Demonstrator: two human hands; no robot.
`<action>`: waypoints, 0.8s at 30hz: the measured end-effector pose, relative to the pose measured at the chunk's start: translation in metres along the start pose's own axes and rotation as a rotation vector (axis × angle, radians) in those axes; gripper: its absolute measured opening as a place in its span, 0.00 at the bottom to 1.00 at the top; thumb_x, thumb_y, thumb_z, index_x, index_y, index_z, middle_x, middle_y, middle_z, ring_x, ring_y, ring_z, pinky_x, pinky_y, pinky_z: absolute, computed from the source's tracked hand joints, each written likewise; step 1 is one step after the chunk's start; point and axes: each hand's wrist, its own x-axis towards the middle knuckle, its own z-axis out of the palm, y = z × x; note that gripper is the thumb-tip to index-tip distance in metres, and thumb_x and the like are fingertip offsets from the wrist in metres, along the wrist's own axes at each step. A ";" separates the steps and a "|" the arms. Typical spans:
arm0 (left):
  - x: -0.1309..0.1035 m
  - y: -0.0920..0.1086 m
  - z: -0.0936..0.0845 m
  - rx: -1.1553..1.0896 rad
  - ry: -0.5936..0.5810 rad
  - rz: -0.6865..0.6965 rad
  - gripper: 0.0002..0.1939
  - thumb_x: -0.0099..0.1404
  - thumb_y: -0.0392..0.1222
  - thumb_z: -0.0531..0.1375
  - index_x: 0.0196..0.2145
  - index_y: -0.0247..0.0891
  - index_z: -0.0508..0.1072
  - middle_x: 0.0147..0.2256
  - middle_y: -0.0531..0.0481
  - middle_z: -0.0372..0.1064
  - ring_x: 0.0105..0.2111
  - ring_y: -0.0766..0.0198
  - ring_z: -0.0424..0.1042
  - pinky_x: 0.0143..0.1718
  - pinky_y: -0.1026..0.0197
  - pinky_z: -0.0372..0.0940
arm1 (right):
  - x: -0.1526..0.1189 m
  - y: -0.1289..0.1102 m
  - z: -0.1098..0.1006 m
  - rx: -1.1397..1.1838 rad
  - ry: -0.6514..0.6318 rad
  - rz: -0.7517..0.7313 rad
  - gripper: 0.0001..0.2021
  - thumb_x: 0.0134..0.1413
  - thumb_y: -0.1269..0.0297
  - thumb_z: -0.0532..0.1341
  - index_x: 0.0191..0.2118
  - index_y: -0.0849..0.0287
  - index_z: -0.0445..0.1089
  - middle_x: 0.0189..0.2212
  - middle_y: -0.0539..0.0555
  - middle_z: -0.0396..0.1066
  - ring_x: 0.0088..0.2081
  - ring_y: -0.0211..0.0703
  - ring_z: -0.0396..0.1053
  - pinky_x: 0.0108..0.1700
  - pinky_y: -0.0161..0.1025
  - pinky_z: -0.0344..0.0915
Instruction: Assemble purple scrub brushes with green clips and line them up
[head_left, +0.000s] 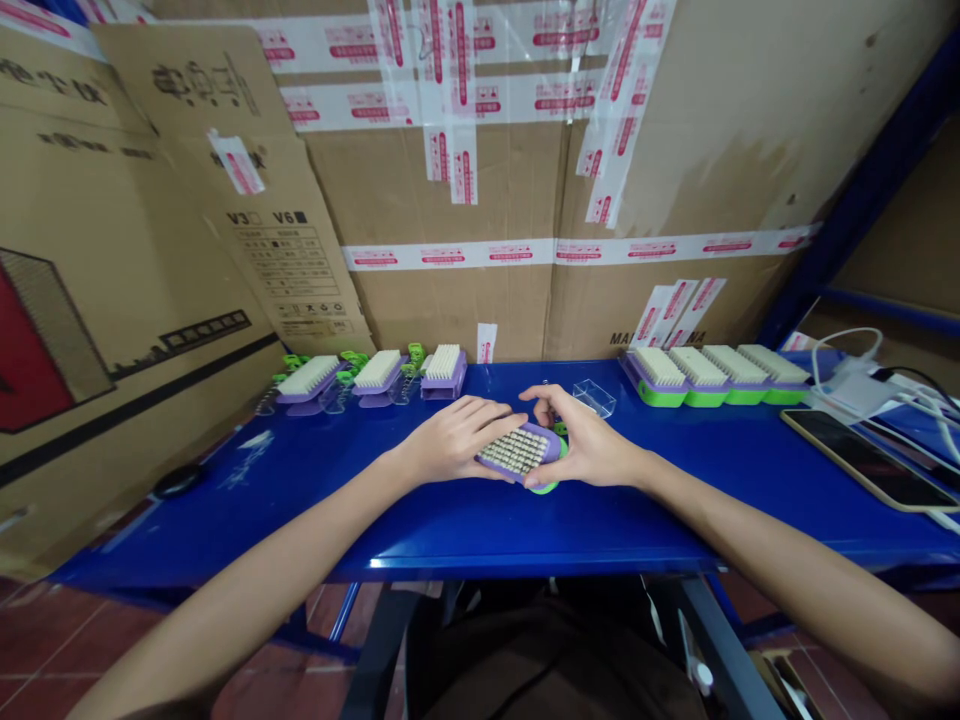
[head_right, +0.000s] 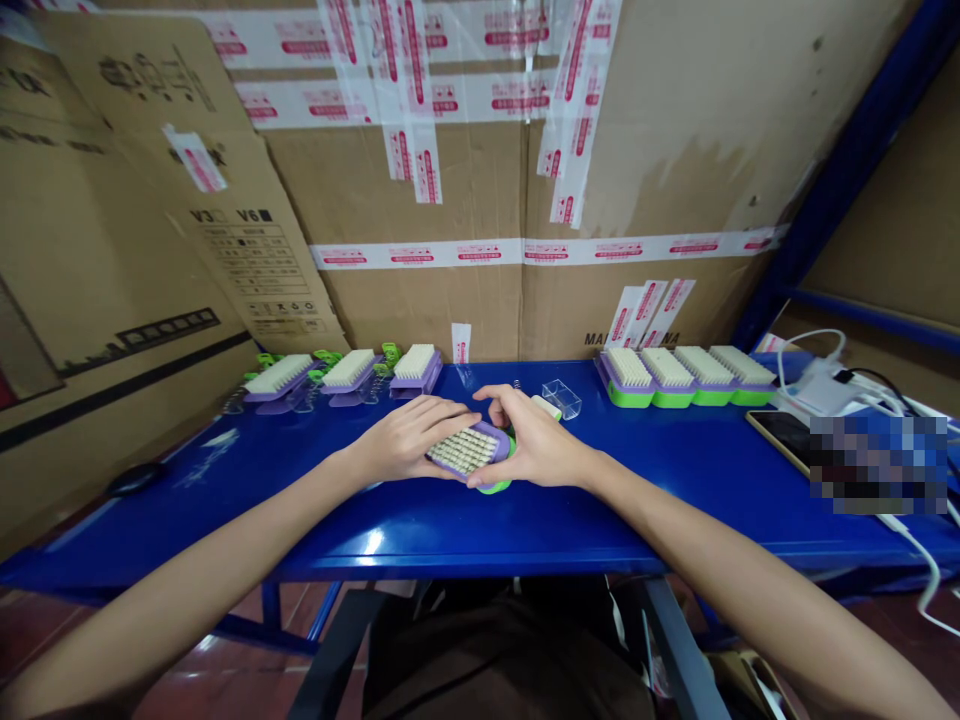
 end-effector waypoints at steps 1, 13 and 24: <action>0.000 0.000 0.000 -0.001 0.004 -0.007 0.41 0.76 0.67 0.67 0.75 0.40 0.67 0.61 0.32 0.79 0.57 0.40 0.82 0.58 0.38 0.77 | 0.000 0.000 -0.001 0.002 0.006 0.001 0.50 0.51 0.34 0.81 0.70 0.51 0.62 0.46 0.53 0.72 0.46 0.54 0.76 0.52 0.55 0.76; -0.013 -0.013 0.003 -0.044 0.059 -0.316 0.49 0.70 0.76 0.67 0.74 0.40 0.68 0.62 0.33 0.78 0.60 0.38 0.81 0.62 0.35 0.78 | -0.001 0.011 0.000 -0.182 0.054 -0.077 0.50 0.64 0.42 0.76 0.81 0.48 0.51 0.69 0.66 0.70 0.69 0.71 0.72 0.69 0.72 0.72; -0.016 -0.028 -0.010 -0.073 0.107 -0.544 0.44 0.70 0.73 0.69 0.70 0.39 0.72 0.63 0.34 0.78 0.61 0.37 0.80 0.65 0.36 0.76 | 0.001 0.005 -0.014 -0.301 0.320 -0.065 0.35 0.68 0.49 0.71 0.73 0.51 0.61 0.60 0.64 0.73 0.60 0.66 0.75 0.62 0.64 0.74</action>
